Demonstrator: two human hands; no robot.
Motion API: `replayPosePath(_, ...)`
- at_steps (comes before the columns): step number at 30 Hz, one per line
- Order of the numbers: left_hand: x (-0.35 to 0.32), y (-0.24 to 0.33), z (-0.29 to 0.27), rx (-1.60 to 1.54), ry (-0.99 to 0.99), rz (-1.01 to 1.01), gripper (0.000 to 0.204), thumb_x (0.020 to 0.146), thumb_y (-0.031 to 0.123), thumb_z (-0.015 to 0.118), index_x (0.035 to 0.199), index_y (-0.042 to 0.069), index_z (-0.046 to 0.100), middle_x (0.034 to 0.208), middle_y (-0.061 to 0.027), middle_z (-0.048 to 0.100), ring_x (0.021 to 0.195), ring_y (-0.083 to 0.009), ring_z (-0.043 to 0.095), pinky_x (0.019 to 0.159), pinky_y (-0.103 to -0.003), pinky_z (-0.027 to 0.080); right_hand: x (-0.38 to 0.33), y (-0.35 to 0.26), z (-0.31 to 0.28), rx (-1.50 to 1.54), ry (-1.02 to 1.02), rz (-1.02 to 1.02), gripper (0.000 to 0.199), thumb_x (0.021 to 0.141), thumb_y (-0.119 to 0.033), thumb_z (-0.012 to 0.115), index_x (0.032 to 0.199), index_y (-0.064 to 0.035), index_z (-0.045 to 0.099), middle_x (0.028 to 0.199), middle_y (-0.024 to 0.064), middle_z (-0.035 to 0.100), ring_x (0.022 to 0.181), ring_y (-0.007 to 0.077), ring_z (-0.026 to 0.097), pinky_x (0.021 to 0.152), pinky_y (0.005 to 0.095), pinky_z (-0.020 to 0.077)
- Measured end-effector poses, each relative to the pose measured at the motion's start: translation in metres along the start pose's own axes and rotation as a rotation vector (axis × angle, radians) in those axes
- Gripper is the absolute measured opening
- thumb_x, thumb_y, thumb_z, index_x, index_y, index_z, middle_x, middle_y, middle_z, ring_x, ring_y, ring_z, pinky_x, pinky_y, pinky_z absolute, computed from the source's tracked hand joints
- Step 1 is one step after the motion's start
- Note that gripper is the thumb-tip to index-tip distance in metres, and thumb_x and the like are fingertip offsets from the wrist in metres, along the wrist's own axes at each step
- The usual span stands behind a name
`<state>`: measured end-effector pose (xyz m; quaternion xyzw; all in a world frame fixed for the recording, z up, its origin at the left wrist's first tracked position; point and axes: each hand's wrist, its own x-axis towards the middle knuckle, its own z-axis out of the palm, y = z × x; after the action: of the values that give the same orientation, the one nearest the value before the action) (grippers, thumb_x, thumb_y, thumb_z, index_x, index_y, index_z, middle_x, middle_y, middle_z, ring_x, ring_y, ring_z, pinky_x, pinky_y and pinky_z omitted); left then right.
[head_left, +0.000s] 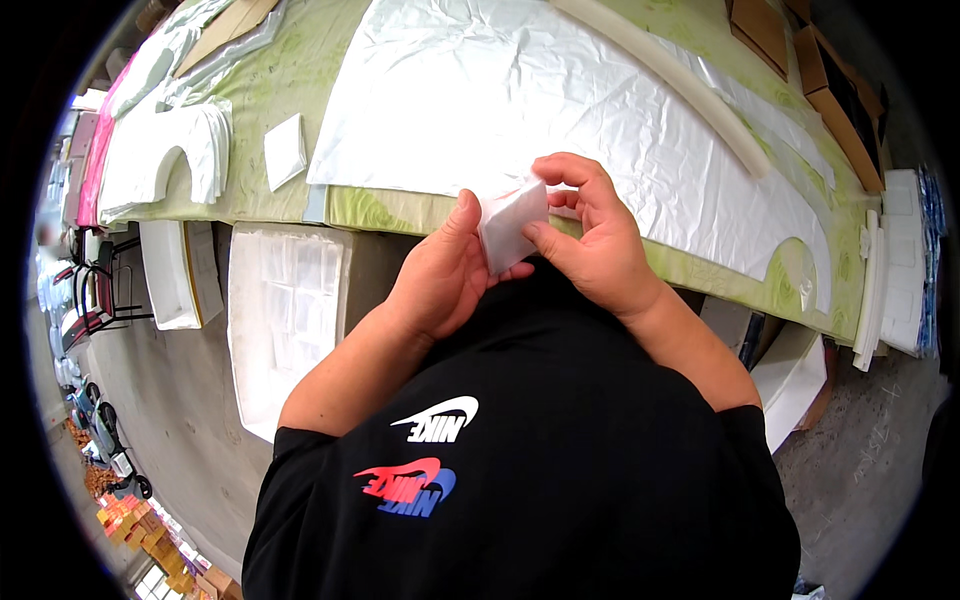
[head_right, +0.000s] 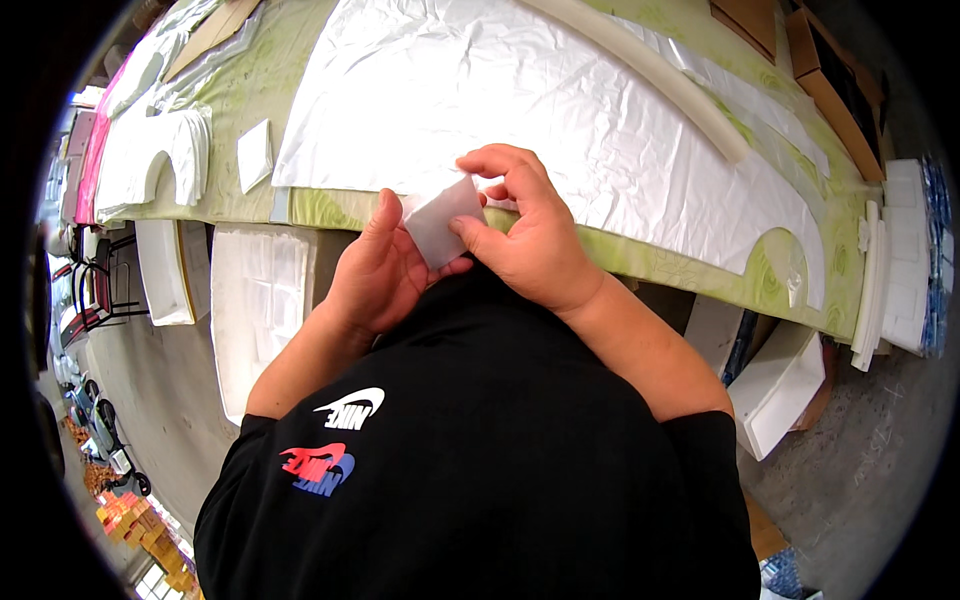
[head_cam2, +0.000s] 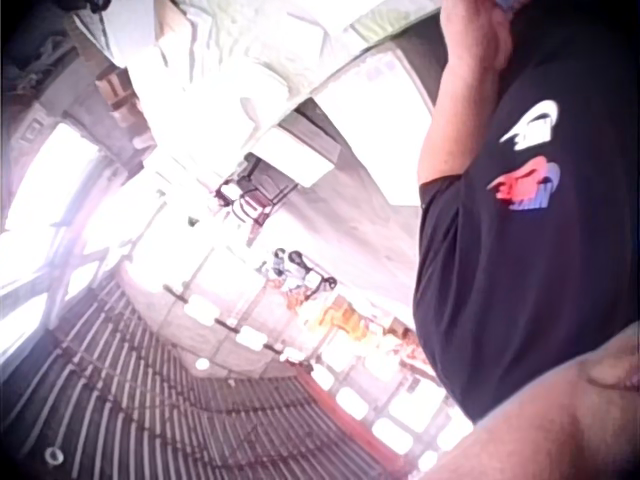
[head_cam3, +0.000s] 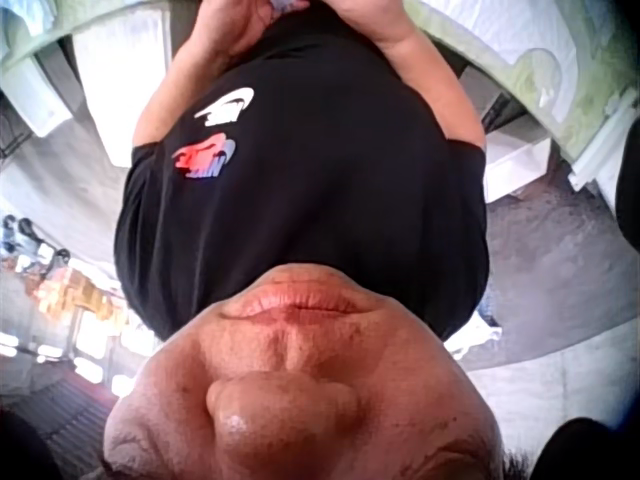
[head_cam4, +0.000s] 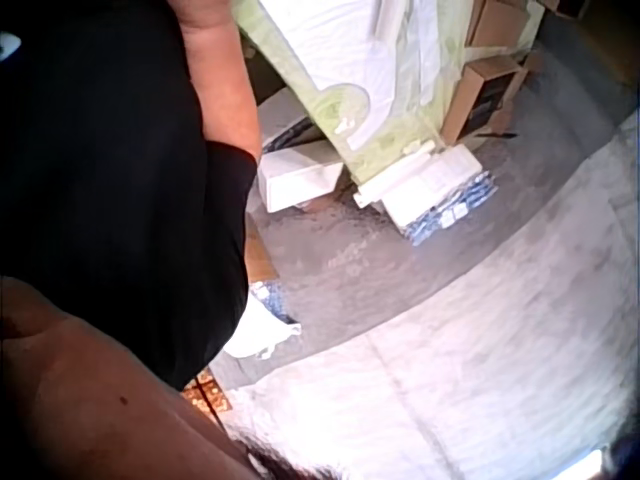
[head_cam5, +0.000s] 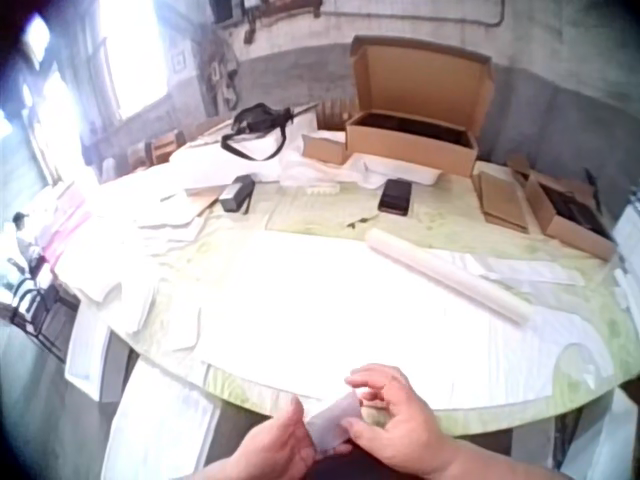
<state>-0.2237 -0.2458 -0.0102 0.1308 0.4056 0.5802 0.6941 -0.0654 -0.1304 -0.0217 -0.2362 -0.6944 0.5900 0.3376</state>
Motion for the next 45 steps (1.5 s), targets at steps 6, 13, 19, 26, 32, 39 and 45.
replayPosePath(6, 0.002, 0.001, -0.001, -0.124, -0.017, 0.023, 0.08, 0.106, 0.067, 0.032, 0.153, 0.003, 0.041, 0.147, -0.0137, 0.055, 0.133, -0.0277, 0.057, 0.105, -0.043, 0.05, -0.001, 0.005, -0.001, -0.199, -0.008, -0.255, 0.042, 0.079, 0.002, 0.078, 0.116, -0.0099, 0.063, 0.132, 0.0129, 0.058, 0.119, 0.026, 0.058, 0.099, 0.0367, 0.0502)
replayPosePath(13, 0.005, 0.003, -0.013, -0.424, -0.124, 0.021, 0.069, 0.108, 0.056, 0.04, 0.153, 0.003, 0.039, 0.146, -0.0147, 0.055, 0.131, -0.0288, 0.058, 0.109, -0.045, 0.049, -0.006, 0.005, 0.0, 0.049, -0.108, -0.273, 0.037, 0.08, 0.005, 0.076, 0.11, -0.0109, 0.062, 0.117, 0.0097, 0.066, 0.115, 0.0261, 0.063, 0.104, 0.039, 0.0478)
replayPosePath(19, 0.006, 0.003, -0.017, -0.339, -0.066, 0.041, 0.051, 0.105, 0.018, 0.046, 0.151, -0.003, 0.039, 0.144, -0.0205, 0.056, 0.131, -0.0337, 0.059, 0.111, -0.049, 0.048, -0.001, -0.004, -0.006, -0.132, -0.256, -0.346, 0.026, 0.084, 0.002, 0.073, 0.103, -0.0136, 0.065, 0.099, -0.001, 0.071, 0.098, 0.0205, 0.069, 0.115, 0.0522, 0.0389)
replayPosePath(26, 0.006, 0.001, -0.023, -0.333, -0.107, 0.02, 0.049, 0.098, -0.001, 0.048, 0.146, -0.006, 0.045, 0.138, -0.0225, 0.06, 0.129, -0.0327, 0.061, 0.112, -0.047, 0.048, -0.003, 0.002, -0.007, -0.076, -0.321, -0.312, 0.025, 0.082, 0.003, 0.073, 0.099, -0.0144, 0.066, 0.097, -0.0026, 0.071, 0.095, 0.0189, 0.069, 0.117, 0.0526, 0.0365)
replayPosePath(32, 0.008, -0.003, -0.023, -0.139, 0.008, 0.066, 0.048, 0.096, -0.004, 0.05, 0.144, -0.002, 0.051, 0.135, -0.0176, 0.062, 0.123, -0.0272, 0.063, 0.107, -0.043, 0.051, -0.003, -0.006, -0.009, -0.108, -0.27, -0.295, 0.023, 0.083, 0.001, 0.074, 0.099, -0.0127, 0.066, 0.101, 0.0014, 0.07, 0.099, 0.0216, 0.067, 0.109, 0.044, 0.044)
replayPosePath(39, 0.002, -0.009, -0.015, -0.139, -0.104, -0.031, 0.047, 0.095, -0.004, 0.052, 0.142, -0.002, 0.053, 0.134, -0.0137, 0.063, 0.119, -0.024, 0.064, 0.105, -0.039, 0.051, -0.006, 0.002, 0.0, -0.142, 0.004, -0.162, 0.017, 0.087, -0.004, 0.076, 0.1, -0.0054, 0.064, 0.114, 0.0104, 0.065, 0.106, 0.0239, 0.063, 0.094, 0.0344, 0.0505)
replayPosePath(45, 0.006, -0.015, -0.03, -0.245, -0.141, -0.038, 0.05, 0.092, -0.003, 0.047, 0.142, -0.003, 0.052, 0.134, -0.0153, 0.063, 0.121, -0.0263, 0.064, 0.107, -0.039, 0.049, -0.007, 0.009, 0.002, -0.046, 0.008, -0.067, 0.015, 0.088, -0.004, 0.074, 0.099, -0.0044, 0.063, 0.114, 0.0107, 0.065, 0.104, 0.0224, 0.063, 0.092, 0.0333, 0.0512)
